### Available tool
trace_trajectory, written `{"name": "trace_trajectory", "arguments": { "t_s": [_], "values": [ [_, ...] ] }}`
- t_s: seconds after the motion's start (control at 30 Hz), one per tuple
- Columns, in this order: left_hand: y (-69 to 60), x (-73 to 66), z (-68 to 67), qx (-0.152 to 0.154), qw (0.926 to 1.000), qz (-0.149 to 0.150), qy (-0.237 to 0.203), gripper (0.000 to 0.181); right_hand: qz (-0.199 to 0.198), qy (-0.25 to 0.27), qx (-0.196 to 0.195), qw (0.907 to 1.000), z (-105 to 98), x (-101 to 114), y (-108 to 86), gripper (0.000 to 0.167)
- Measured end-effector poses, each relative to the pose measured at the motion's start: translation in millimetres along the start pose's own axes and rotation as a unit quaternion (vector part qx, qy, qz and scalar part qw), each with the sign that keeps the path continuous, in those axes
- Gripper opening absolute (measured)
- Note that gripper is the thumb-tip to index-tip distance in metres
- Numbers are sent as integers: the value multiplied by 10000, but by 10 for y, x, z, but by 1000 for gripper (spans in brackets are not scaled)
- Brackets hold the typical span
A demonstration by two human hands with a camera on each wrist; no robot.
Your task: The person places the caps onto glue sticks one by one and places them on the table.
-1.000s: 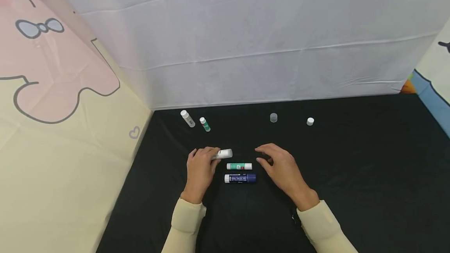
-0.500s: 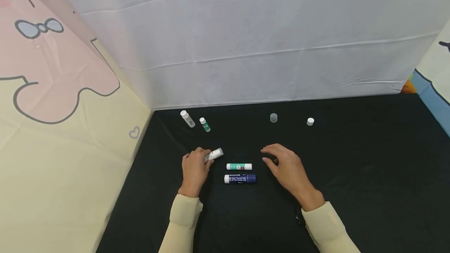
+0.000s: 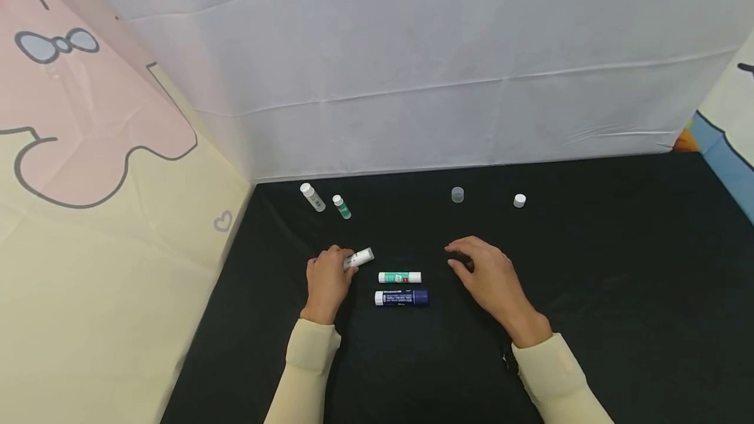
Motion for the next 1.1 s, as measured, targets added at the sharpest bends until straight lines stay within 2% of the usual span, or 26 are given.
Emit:
{"name": "trace_trajectory", "arguments": {
  "t_s": [0.17, 0.33, 0.47, 0.57, 0.9, 1.1],
  "values": [
    [1, -1, -2, 35, 10000, -25, 2, 28, 76, -80, 59, 9999, -34, -50, 1, 27],
    [13, 17, -34, 61, 9999, -127, 10, 35, 130, -154, -65, 9998, -122, -135, 5, 29],
    [47, 50, -96, 112, 9994, -282, -172, 37, 229, -236, -159, 9993, -217, -224, 3, 31],
    [82, 86, -165, 35, 9985, -384, -390, 37, 297, -311, -219, 9988, -290, -298, 8, 32],
    [282, 230, -286, -166, 9895, -973, -1057, 42, 426, -474, -411, 9971, -428, -499, 51, 33],
    [427, 293, -323, -205, 9837, -1258, -1269, 50, 552, -548, -431, 9960, -452, -579, 79, 35]
  ]
}}
Point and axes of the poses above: each hand's wrist, its own y-axis towards the middle knuckle, its own z-axis out of the palm, x = y × z, the point moved 4 cm from there along y, towards the middle knuckle, and after that the axes turned 13 degrees about -z, right-handed, at the moved point
